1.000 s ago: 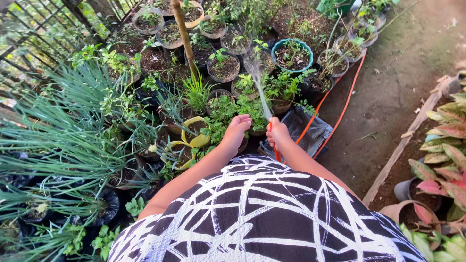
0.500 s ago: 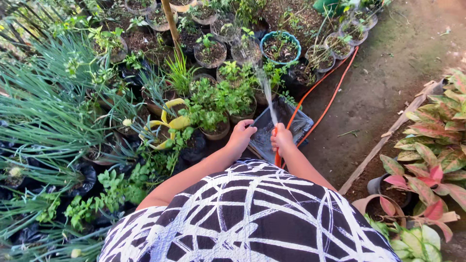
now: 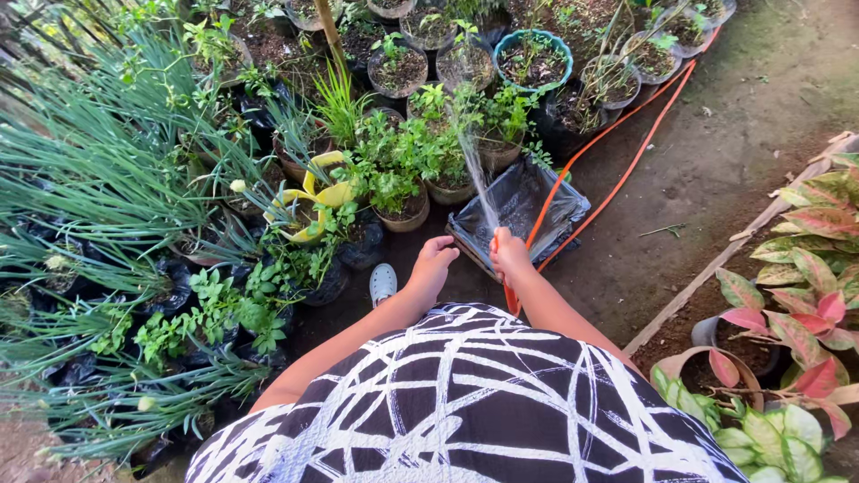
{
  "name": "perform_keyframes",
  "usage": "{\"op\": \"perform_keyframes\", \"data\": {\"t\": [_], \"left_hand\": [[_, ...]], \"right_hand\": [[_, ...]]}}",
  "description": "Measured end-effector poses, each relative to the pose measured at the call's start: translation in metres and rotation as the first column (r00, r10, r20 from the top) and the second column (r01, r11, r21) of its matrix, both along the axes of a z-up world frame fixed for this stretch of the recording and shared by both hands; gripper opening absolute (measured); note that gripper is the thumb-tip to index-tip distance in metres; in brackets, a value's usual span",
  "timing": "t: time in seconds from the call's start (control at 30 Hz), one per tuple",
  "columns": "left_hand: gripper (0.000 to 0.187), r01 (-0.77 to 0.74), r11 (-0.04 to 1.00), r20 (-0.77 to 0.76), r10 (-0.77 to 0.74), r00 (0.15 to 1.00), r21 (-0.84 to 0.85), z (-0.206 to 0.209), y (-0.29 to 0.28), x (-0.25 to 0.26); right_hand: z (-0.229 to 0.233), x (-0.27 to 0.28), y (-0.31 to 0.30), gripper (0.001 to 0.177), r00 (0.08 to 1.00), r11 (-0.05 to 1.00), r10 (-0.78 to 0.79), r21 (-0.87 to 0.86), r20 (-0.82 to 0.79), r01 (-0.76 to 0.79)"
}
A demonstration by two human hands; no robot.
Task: The person waters potted plants and ground-level greenery with a hose, moving the water stream between different containers and garden beds, and finally adjusts the water flow at a faucet.
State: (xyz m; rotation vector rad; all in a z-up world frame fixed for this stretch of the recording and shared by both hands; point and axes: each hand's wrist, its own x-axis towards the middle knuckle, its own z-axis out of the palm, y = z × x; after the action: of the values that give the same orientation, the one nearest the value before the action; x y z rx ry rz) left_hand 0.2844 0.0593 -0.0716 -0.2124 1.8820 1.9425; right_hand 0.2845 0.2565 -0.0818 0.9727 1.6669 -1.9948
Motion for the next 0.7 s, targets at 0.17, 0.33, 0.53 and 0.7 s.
{"op": "perform_keyframes", "data": {"t": [0.17,0.33,0.53,0.7], "left_hand": [[0.048,0.012,0.999,0.03,-0.01,0.999,-0.042,0.004,-0.001,0.017],[0.049,0.026,0.999,0.11,-0.023,0.994,-0.029,0.017,0.0,0.03],[0.049,0.034,0.998,0.117,-0.029,0.993,-0.045,0.007,0.0,0.032],[0.048,0.024,0.998,0.102,-0.018,0.995,-0.052,0.007,-0.012,0.032]], "right_hand": [[-0.018,0.018,0.011,0.04,1.0,1.0,-0.01,-0.009,-0.001,0.01],[-0.035,0.034,0.05,0.038,0.992,0.991,-0.127,-0.042,0.022,0.128],[-0.04,0.053,0.07,0.037,0.97,0.972,-0.234,-0.021,0.059,0.235],[-0.036,0.041,0.053,0.04,0.984,0.987,-0.151,-0.044,0.099,0.156]]}}
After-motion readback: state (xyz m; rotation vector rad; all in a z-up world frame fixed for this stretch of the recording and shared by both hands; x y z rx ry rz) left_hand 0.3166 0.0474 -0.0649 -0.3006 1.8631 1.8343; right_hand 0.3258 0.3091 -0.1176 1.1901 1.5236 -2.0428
